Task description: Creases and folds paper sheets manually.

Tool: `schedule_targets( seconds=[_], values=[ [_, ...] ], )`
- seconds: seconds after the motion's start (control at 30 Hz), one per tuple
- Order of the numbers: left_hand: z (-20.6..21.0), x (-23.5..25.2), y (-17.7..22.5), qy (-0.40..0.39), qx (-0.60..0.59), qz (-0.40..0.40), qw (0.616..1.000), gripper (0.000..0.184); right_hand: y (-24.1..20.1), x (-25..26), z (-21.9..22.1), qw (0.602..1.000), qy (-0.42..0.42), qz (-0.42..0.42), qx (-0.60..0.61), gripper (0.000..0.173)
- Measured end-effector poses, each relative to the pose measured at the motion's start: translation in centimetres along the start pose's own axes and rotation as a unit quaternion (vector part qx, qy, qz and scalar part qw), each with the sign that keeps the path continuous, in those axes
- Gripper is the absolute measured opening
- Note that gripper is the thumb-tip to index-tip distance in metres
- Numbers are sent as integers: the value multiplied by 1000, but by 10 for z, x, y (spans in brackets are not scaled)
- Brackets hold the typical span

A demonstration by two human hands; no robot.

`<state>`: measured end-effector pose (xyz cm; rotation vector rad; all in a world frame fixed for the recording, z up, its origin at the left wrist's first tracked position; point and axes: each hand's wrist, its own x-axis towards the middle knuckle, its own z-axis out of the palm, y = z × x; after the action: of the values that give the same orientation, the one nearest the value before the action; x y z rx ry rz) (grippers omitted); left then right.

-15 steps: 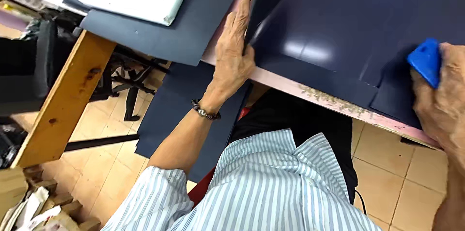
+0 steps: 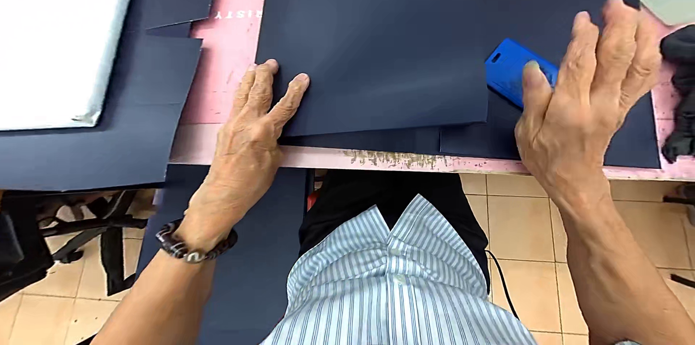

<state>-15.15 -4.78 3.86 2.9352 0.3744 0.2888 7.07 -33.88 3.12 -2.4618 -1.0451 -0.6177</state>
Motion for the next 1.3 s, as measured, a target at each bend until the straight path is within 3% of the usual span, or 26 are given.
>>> schedule_targets(
  seconds=[0.07,0.13,0.23,0.33,0.57,0.73,0.97,1.13,1.3],
  values=[
    [1,0,-1,2,-3,-2,1000,81,-2,0,-6,984,35,-154,78,48],
    [1,-1,-1,4,-7,-5,1000,80,-4,4,-5,959,-18,-229,168,57],
    [1,-2,-4,10,-12,0,1000,78,-5,6,4,942,-74,-263,196,51],
    [-2,-4,-10,-16,-19,13,1000,78,-6,-2,8,944,-71,-271,173,38],
    [-13,-1,-44,-102,11,137,985,66,-3,-11,9,920,-93,-352,143,33],
    [-22,1,-64,-158,-67,187,967,59,2,-9,7,897,-160,-390,136,39],
    [-15,-3,-64,-136,10,200,970,63,2,-12,3,889,-211,-386,127,43],
    [-24,2,-48,-105,15,117,988,67,-6,-11,-11,893,-257,-329,166,41],
    [-17,56,-15,-25,71,9,997,54,-10,-11,-5,911,-211,-305,177,38]
  ],
)
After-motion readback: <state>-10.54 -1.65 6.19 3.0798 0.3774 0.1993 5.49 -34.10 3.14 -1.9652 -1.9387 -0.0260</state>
